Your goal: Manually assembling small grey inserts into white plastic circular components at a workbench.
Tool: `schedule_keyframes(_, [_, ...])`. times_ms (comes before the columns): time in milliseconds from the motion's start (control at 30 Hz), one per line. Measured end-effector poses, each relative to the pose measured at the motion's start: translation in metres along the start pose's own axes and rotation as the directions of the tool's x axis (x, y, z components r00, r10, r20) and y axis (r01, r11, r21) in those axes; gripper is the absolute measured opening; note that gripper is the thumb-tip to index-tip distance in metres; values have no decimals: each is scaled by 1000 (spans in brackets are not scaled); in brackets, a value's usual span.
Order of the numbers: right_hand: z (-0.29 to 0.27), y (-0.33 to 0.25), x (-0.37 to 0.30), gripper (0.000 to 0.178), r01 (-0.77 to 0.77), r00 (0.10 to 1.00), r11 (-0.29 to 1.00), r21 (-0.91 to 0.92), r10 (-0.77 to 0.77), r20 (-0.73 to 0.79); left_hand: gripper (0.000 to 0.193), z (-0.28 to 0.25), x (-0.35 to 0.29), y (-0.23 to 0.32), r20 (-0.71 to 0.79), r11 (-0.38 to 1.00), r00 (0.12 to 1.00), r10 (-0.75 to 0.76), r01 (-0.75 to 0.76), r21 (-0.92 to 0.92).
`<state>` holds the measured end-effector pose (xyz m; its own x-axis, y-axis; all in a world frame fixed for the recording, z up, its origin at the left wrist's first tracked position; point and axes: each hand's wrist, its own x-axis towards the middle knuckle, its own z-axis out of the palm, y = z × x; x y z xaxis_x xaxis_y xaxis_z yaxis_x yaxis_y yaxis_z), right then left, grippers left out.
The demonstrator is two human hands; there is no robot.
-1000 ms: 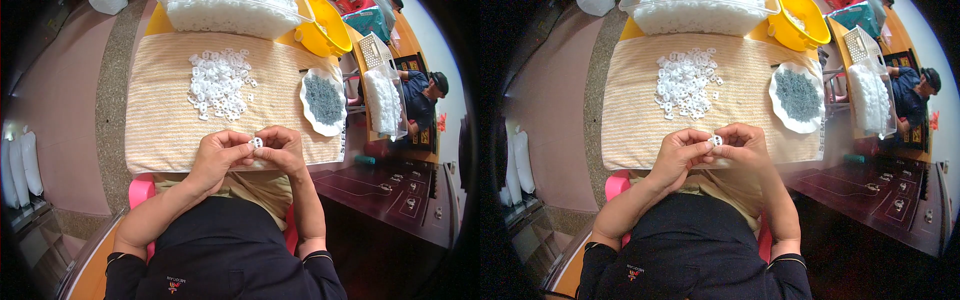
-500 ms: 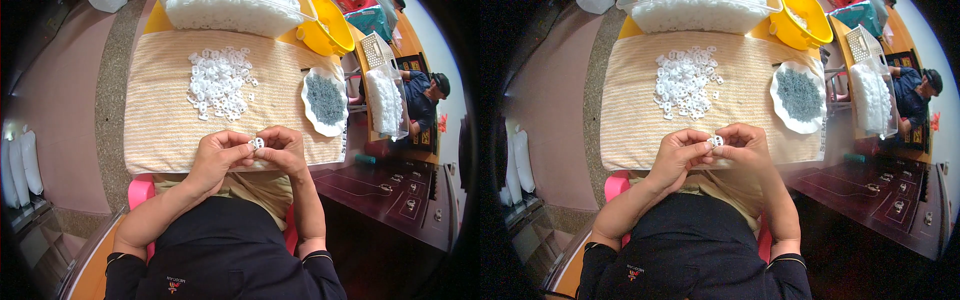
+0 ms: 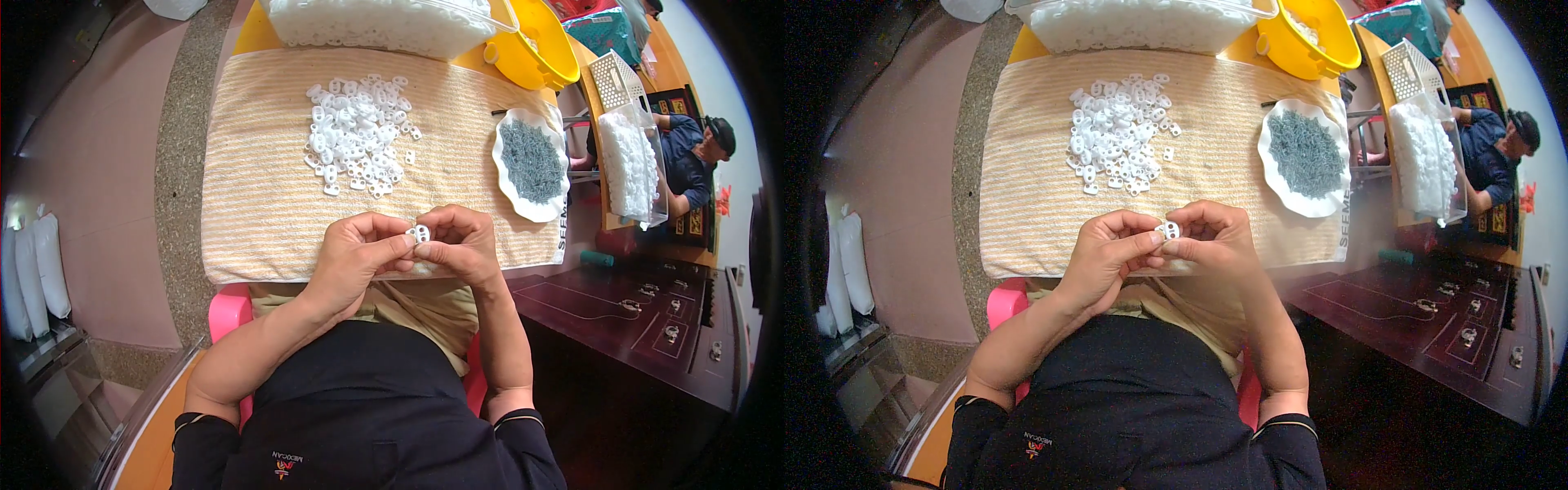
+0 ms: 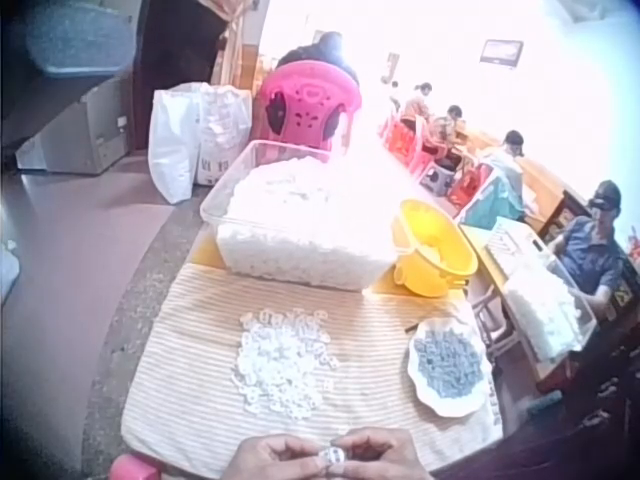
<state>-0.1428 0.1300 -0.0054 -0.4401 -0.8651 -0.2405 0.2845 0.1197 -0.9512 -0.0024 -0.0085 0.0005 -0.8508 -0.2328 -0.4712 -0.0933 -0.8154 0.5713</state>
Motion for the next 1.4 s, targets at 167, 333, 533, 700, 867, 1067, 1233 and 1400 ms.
schedule_keyframes(167, [0,0,1,28,-2,1000,1000,17,2,5,14,0,0,0,-2,1000,1000,-5,5,6])
schedule_keyframes(333, [1,1,1,26,-4,1000,1000,27,3,2,15,0,-1,0,8,1000,1000,-6,6,6])
schedule_keyframes(533, [1,-1,1,27,-9,1000,999,32,8,14,15,2,-2,0,2,1000,1000,-6,6,-5])
schedule_keyframes(700, [6,-7,-1,27,-9,1000,999,51,10,-17,15,1,-2,0,4,1000,1000,-9,9,-24])
schedule_keyframes(867, [8,-8,-2,27,35,999,996,88,-33,-24,14,1,-2,0,19,1000,1000,1,-1,-18])
schedule_keyframes(1067, [7,-7,-2,26,16,1000,995,95,-14,-24,14,2,-3,1,8,1000,1000,-3,3,-18])
schedule_keyframes(1233, [8,-10,-3,23,21,1000,993,114,-21,-5,12,2,-3,0,12,1000,1000,-7,7,2])
schedule_keyframes(1400, [10,-12,-5,22,15,1000,993,117,-16,10,11,0,-3,-4,26,1000,1000,8,-8,9])
